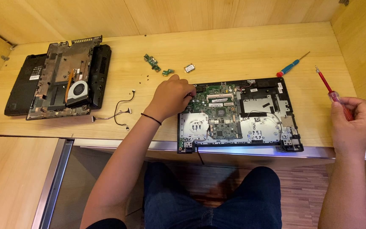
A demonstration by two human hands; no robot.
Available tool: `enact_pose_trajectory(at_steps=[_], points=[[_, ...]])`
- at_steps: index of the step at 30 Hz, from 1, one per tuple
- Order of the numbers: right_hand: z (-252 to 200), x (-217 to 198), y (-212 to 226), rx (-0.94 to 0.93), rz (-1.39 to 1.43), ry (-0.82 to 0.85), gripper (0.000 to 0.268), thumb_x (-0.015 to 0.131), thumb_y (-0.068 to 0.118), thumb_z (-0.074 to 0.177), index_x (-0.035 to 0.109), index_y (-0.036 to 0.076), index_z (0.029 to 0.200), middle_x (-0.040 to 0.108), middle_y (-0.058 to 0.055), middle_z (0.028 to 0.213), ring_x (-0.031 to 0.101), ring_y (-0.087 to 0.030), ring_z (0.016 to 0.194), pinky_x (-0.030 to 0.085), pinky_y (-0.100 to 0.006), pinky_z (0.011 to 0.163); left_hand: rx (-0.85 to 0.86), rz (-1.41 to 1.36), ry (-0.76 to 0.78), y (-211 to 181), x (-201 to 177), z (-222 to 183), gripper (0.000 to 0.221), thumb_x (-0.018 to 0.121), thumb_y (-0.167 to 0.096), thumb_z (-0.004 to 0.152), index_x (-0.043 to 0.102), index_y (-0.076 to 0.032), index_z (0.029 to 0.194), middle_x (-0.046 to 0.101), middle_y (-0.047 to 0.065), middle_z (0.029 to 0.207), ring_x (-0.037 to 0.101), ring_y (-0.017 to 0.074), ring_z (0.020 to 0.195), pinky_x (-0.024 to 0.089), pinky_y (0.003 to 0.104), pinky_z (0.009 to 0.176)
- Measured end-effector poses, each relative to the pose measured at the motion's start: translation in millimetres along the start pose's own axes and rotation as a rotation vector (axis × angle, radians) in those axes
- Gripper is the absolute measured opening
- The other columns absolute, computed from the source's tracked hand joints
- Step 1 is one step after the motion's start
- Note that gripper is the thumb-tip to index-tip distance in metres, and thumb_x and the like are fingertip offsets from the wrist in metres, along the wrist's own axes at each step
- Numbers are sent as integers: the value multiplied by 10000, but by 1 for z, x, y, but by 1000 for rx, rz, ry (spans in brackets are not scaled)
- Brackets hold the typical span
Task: The person is disassembling a laptop, removing the cooling fan and unscrewing the motherboard from the internal chassis.
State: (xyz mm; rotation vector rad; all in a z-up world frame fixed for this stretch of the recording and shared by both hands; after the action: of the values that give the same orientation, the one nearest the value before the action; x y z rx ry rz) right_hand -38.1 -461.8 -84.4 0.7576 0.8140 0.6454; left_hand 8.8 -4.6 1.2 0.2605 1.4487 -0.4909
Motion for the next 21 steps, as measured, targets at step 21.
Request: enact_pose_trajectory(at_steps=[21], points=[[0,1,-2,-17,30,13,84,646,-46,1103,604,-18,1171,621,-117,1074,574,-136,953,461,-248,817,205,-102,-264,16,26,2,245,624,66,772,608,-177,806,546,-34,892,447,218,868,379,378,722]])
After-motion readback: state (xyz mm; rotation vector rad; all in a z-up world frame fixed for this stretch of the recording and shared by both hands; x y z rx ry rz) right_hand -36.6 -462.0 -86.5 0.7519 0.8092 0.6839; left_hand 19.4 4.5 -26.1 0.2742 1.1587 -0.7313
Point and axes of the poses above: each hand's wrist, its own z-axis towards the middle knuckle, its own x-axis out of the palm, y = z × x, the point moved 1 cm from there along z, towards the middle knuckle
